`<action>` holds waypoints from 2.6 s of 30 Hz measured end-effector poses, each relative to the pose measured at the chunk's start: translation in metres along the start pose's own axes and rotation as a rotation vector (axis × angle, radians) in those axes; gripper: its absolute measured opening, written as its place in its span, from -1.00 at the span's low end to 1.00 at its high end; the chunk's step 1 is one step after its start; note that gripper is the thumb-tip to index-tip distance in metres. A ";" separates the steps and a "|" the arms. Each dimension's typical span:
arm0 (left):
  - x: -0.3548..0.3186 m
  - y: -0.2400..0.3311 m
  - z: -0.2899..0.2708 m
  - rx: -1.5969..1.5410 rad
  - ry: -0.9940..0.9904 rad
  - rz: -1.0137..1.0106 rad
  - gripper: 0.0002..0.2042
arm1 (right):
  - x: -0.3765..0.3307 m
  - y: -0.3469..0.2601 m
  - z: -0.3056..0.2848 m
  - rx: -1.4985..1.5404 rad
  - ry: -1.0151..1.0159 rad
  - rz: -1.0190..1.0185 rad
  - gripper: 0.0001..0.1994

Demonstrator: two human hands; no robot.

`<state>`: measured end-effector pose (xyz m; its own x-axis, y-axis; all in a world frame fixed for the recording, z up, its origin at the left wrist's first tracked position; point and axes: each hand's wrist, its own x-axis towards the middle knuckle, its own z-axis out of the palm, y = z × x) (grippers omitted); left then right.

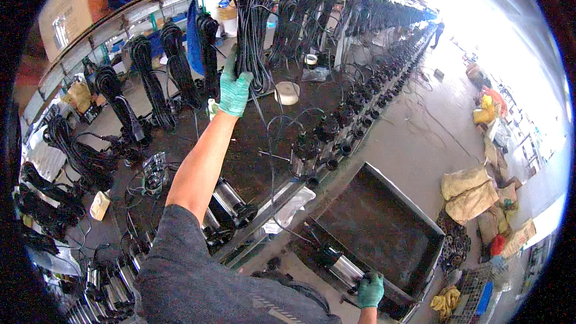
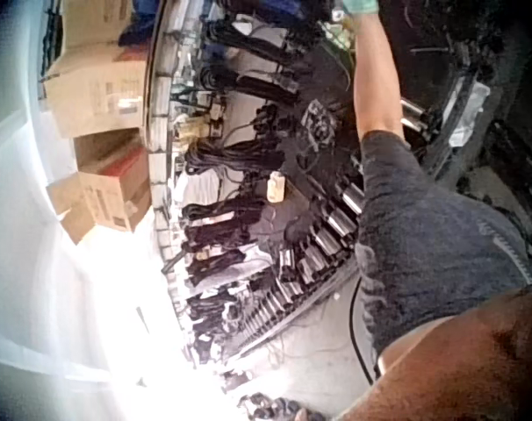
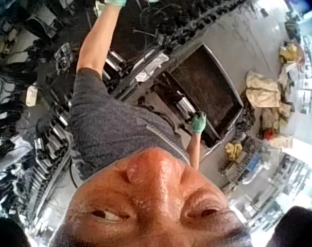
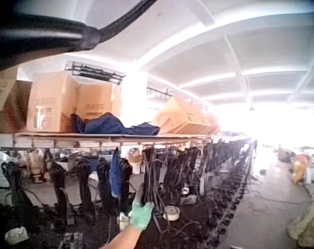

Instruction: The person repeatedly picks up a cylindrical metal pump from a metal tray, places it on a rack, and then returns it to the tray. This cycle is performed multiple times in a workshop setting.

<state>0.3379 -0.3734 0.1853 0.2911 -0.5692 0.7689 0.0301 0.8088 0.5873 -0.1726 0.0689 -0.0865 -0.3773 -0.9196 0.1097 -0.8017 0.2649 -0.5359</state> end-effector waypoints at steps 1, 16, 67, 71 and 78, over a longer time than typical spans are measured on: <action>-0.003 0.001 0.002 -0.005 -0.024 0.011 -0.22 | 0.000 -0.004 -0.002 0.002 -0.009 0.018 -0.86; 0.012 0.016 0.014 -0.192 0.090 -0.068 -0.27 | 0.001 -0.010 -0.003 -0.020 -0.006 0.011 -0.85; -0.154 0.082 -0.109 -0.143 0.124 -0.731 -0.71 | 0.129 -0.295 0.110 0.910 -0.744 0.496 -0.64; -0.147 0.040 -0.129 -0.036 0.179 -0.703 -0.74 | 0.166 -0.329 0.208 0.857 -0.732 0.393 -0.60; -0.186 -0.003 -0.171 0.109 0.265 -0.841 -0.79 | 0.169 -0.380 0.248 0.657 -0.932 0.467 -0.50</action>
<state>0.4476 -0.2444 -0.0028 0.4255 -0.9050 -0.0036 0.2463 0.1119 0.9627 0.1833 -0.2587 -0.0724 0.1260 -0.7031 -0.6998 -0.1915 0.6749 -0.7126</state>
